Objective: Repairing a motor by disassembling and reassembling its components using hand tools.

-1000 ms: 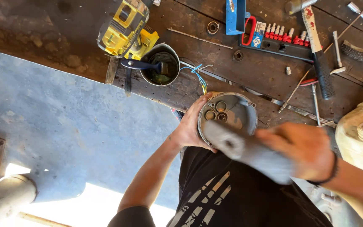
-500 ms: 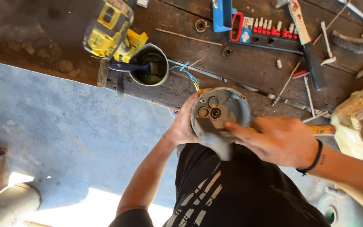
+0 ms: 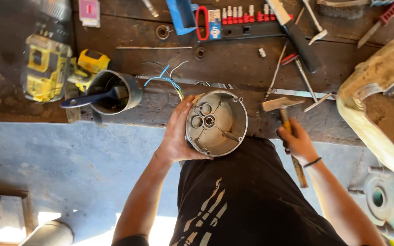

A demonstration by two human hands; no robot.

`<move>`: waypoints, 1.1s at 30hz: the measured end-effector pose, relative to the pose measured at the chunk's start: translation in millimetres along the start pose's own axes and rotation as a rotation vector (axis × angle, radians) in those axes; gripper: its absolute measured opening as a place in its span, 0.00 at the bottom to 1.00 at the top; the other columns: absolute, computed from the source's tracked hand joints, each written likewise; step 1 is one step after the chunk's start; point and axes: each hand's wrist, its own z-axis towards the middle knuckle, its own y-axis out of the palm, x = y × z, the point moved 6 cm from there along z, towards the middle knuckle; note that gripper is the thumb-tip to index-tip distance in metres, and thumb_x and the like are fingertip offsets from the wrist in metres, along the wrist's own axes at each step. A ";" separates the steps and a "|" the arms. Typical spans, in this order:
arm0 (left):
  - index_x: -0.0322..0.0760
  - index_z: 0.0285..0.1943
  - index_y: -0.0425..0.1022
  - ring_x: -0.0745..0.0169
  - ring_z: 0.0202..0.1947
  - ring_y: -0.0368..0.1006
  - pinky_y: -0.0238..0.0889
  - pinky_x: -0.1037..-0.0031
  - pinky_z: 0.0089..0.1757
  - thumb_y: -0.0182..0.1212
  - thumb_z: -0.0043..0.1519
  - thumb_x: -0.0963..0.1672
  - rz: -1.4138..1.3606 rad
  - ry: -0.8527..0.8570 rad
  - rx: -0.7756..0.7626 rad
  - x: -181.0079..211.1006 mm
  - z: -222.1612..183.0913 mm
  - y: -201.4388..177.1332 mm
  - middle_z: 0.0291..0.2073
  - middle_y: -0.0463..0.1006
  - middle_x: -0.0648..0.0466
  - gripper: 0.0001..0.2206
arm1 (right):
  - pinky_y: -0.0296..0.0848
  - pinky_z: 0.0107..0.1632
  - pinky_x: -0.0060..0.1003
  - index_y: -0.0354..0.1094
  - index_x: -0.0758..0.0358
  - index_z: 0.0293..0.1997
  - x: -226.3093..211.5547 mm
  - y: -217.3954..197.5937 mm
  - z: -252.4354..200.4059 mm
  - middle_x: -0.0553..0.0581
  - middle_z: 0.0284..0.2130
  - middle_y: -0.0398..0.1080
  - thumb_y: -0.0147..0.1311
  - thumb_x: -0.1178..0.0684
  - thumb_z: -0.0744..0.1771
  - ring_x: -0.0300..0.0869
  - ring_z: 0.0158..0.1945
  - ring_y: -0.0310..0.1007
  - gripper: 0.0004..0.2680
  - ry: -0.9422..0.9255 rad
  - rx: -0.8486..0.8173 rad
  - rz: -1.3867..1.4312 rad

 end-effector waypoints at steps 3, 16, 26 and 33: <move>0.28 0.75 0.56 0.20 0.65 0.64 0.57 0.35 0.62 0.82 0.36 0.61 0.082 0.014 -0.020 10.5 21.0 11.7 0.65 0.65 0.27 0.61 | 0.74 0.43 0.62 0.64 0.49 0.67 -31.4 -6.6 1.8 0.69 0.36 0.78 0.52 0.31 0.67 0.66 0.42 0.79 0.23 -0.292 0.138 -1.088; 0.33 0.71 0.65 0.29 0.63 0.69 0.60 0.39 0.61 0.77 0.40 0.64 0.337 0.019 -0.104 32.4 49.7 55.1 0.65 0.69 0.35 0.54 | 0.70 0.36 0.36 0.69 0.55 0.41 -206.5 138.2 -54.4 0.49 0.30 0.65 0.52 0.42 0.68 0.44 0.35 0.71 0.10 -1.654 -0.190 -1.238; 0.43 0.74 0.65 0.35 0.66 0.68 0.58 0.42 0.64 0.75 0.36 0.66 0.507 0.000 -0.187 33.0 41.6 81.3 0.67 0.68 0.40 0.56 | 0.71 0.33 0.47 0.69 0.57 0.29 -166.5 125.7 -18.5 0.58 0.25 0.70 0.51 0.45 0.67 0.55 0.32 0.74 0.10 -0.917 -0.453 -1.098; 0.50 0.75 0.64 0.40 0.67 0.68 0.56 0.46 0.65 0.70 0.41 0.67 0.586 0.010 -0.275 33.0 46.5 94.4 0.68 0.67 0.44 0.52 | 0.71 0.35 0.60 0.68 0.69 0.28 -135.9 104.6 6.7 0.73 0.22 0.72 0.54 0.47 0.65 0.69 0.34 0.75 0.13 -0.475 -0.510 -0.883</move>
